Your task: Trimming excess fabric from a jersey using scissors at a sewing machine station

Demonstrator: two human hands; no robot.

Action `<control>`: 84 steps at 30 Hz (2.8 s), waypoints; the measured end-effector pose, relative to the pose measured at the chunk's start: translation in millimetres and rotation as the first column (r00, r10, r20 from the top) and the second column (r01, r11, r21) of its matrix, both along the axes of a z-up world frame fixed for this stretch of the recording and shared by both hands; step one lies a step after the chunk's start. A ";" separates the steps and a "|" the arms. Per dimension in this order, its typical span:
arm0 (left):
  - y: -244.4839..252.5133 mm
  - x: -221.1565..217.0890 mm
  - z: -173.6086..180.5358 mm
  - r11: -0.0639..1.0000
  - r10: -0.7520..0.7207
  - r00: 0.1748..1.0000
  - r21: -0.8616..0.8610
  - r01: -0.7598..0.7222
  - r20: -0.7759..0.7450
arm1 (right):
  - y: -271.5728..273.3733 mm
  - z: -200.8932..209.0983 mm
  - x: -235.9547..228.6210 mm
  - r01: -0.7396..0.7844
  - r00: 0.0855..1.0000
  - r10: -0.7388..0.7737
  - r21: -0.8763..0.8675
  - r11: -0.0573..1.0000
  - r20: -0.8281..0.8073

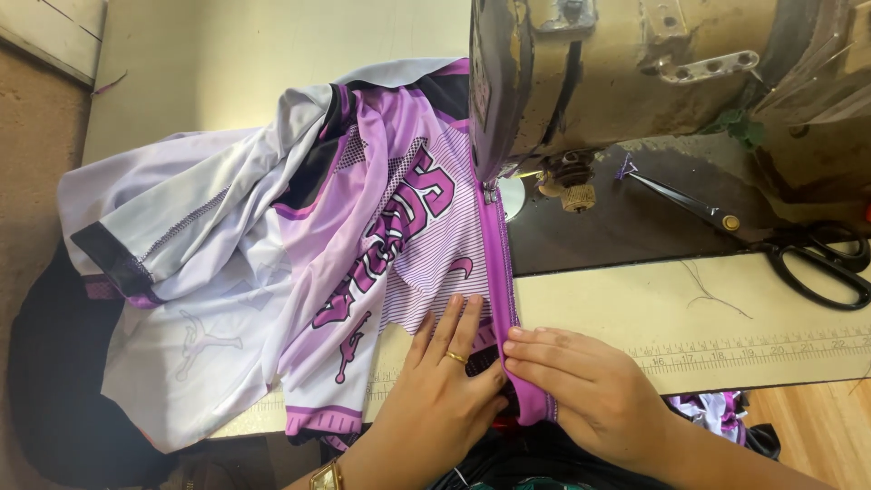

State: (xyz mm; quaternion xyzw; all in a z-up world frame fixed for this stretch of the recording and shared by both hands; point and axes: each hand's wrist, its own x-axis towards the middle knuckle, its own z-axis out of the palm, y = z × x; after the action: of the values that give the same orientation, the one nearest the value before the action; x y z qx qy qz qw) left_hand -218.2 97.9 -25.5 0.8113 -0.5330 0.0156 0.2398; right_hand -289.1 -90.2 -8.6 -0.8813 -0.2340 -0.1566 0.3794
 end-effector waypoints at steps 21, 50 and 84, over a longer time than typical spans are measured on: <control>12.4 18.5 4.1 0.976 -0.218 0.975 0.012 0.218 0.035 | -4.2 -6.4 3.3 -0.016 1.000 0.013 -0.212 0.977 -0.014; -5.8 95.5 17.0 0.934 -0.349 0.926 0.025 0.356 -0.141 | -24.8 -1.8 69.3 0.013 1.000 -0.004 -0.339 0.941 0.026; 1.4 -5.8 -6.1 0.999 0.033 0.997 0.018 -0.034 0.066 | 4.8 9.6 2.0 0.002 0.999 -0.002 0.015 1.000 0.034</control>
State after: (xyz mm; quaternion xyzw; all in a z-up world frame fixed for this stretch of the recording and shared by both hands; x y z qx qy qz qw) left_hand -224.0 99.4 -31.6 0.8215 -0.5270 0.0412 0.2139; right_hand -287.1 -85.4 1.0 -0.8760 -0.2383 -0.1735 0.3818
